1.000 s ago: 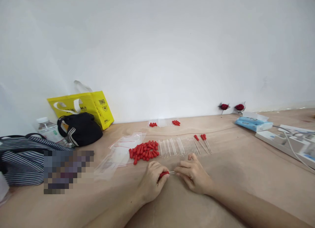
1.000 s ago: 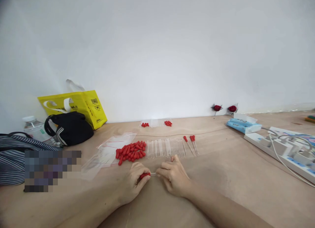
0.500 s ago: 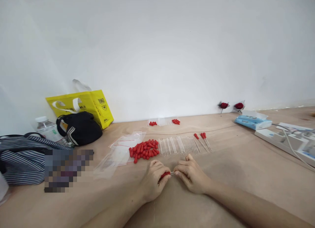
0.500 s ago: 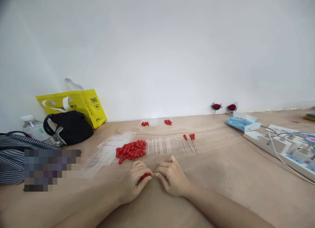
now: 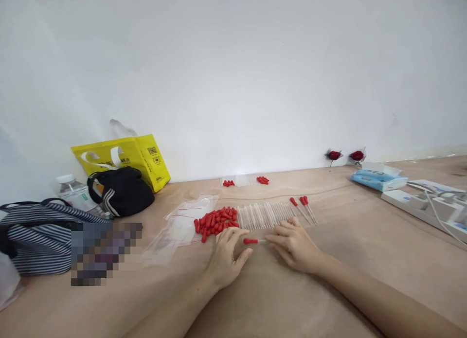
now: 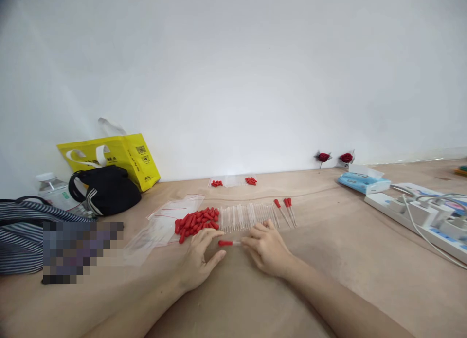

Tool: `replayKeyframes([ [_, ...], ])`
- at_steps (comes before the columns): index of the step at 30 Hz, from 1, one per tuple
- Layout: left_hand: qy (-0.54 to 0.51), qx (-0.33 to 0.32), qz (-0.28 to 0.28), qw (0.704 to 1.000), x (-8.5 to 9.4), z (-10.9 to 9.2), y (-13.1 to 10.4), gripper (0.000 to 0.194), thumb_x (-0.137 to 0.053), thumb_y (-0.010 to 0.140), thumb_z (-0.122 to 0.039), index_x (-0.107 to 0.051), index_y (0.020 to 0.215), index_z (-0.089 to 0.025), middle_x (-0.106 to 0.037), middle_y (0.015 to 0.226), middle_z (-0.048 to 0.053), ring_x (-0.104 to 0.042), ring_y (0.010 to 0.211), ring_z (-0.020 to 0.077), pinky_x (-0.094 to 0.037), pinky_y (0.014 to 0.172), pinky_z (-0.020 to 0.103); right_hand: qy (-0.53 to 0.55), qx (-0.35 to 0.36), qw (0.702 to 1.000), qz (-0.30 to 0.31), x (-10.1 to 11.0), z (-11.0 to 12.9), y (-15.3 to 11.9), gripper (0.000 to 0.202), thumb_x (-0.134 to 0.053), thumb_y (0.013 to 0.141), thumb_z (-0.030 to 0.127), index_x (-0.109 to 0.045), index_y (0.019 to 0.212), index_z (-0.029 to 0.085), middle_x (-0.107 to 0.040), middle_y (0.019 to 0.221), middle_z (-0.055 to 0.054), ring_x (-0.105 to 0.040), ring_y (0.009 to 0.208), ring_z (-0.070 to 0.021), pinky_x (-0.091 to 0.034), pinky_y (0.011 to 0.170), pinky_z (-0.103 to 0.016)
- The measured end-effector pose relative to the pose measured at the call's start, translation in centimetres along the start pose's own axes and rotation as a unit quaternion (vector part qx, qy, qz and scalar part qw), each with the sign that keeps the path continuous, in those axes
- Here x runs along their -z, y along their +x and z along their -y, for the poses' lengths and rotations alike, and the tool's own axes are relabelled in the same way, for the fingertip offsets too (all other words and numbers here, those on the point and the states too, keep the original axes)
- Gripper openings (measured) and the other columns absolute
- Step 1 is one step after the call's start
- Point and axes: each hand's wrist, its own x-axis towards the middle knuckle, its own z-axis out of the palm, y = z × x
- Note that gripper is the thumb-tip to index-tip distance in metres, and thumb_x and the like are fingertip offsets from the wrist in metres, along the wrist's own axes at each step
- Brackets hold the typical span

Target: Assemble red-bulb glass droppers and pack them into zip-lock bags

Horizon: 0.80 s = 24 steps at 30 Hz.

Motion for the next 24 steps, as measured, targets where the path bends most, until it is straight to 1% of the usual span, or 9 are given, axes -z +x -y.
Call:
replayKeyframes([
  [1,0.004,0.014,-0.018,1.000,0.0,0.4,0.0,0.030,-0.055,0.074,-0.022,-0.052,0.104,-0.022,-0.057,0.101,0.005,-0.050,0.097,0.0226,-0.037,0.083,0.038,-0.005,-0.040,0.999,-0.023,0.0,-0.7,0.0,0.021,-0.043,0.082,0.023,-0.062,0.093,0.023,-0.061,0.071,-0.003,-0.051,0.071,-0.0149,-0.025,0.069,-0.030],
  [3,0.016,0.041,-0.037,0.998,0.1,1.0,0.0,0.034,-0.055,0.073,-0.021,-0.050,0.107,-0.022,-0.055,0.103,0.005,-0.049,0.098,0.0235,-0.037,0.083,0.039,-0.015,-0.166,0.983,-0.081,0.1,-2.6,-0.1,0.022,-0.042,0.081,0.026,-0.061,0.091,0.021,-0.063,0.070,-0.003,-0.054,0.070,-0.0159,-0.028,0.071,-0.030],
  [5,0.038,0.060,-0.041,0.997,0.4,1.5,0.0,0.025,-0.056,0.073,-0.021,-0.054,0.098,-0.022,-0.057,0.098,0.004,-0.049,0.094,0.0232,-0.037,0.081,0.039,-0.025,-0.315,0.942,-0.115,0.2,-4.7,-0.1,0.024,-0.042,0.080,0.031,-0.060,0.090,0.019,-0.064,0.072,-0.003,-0.057,0.071,-0.0174,-0.030,0.072,-0.031],
  [7,0.070,0.071,-0.048,0.994,0.6,1.8,0.1,0.013,-0.055,0.074,-0.020,-0.059,0.086,-0.021,-0.058,0.090,0.003,-0.050,0.088,0.0224,-0.037,0.077,0.038,-0.043,-0.423,0.900,-0.093,0.3,-6.6,-0.1,0.026,-0.043,0.078,0.034,-0.060,0.091,0.019,-0.066,0.077,-0.004,-0.058,0.074,-0.0193,-0.031,0.074,-0.033],
  [9,0.100,0.070,-0.061,0.991,0.9,2.0,0.2,0.007,-0.054,0.075,-0.021,-0.060,0.078,-0.021,-0.058,0.083,0.002,-0.050,0.083,0.0214,-0.035,0.074,0.037,-0.062,-0.486,0.870,-0.051,0.4,-7.8,0.0,0.028,-0.043,0.078,0.037,-0.060,0.093,0.019,-0.066,0.081,-0.006,-0.059,0.079,-0.0220,-0.030,0.078,-0.037],
  [11,0.122,0.071,-0.075,0.987,1.1,2.2,0.2,0.007,-0.055,0.075,-0.021,-0.061,0.075,-0.022,-0.058,0.081,0.002,-0.050,0.081,0.0213,-0.034,0.073,0.037,-0.077,-0.513,0.855,-0.016,0.3,-8.5,0.1,0.030,-0.042,0.078,0.037,-0.060,0.095,0.019,-0.066,0.083,-0.008,-0.058,0.083,-0.0245,-0.029,0.082,-0.040],
  [14,0.136,0.094,-0.074,0.983,1.3,2.6,0.3,0.007,-0.059,0.071,-0.021,-0.062,0.077,-0.022,-0.059,0.083,0.002,-0.050,0.082,0.0222,-0.034,0.072,0.036,-0.101,-0.524,0.846,0.012,0.0,-8.7,0.1,0.032,-0.040,0.079,0.037,-0.059,0.098,0.019,-0.066,0.084,-0.010,-0.059,0.085,-0.0261,-0.029,0.083,-0.042],
  [18,0.137,0.126,-0.062,0.981,1.3,3.0,0.5,0.008,-0.060,0.070,-0.022,-0.062,0.078,-0.022,-0.059,0.084,0.002,-0.050,0.083,0.0226,-0.034,0.073,0.037,-0.131,-0.532,0.836,0.029,-0.3,-8.7,0.0,0.033,-0.040,0.079,0.037,-0.059,0.100,0.018,-0.066,0.084,-0.011,-0.059,0.085,-0.0269,-0.030,0.083,-0.042],
  [24,0.153,0.112,-0.060,0.980,1.1,2.7,0.5,0.014,-0.062,0.068,-0.021,-0.061,0.082,-0.022,-0.058,0.085,0.002,-0.051,0.083,0.0220,-0.034,0.073,0.035,-0.138,-0.533,0.834,0.036,-0.4,-9.1,-0.2,0.036,-0.040,0.079,0.039,-0.057,0.102,0.017,-0.066,0.084,-0.011,-0.059,0.086,-0.0272,-0.030,0.083,-0.042],
])
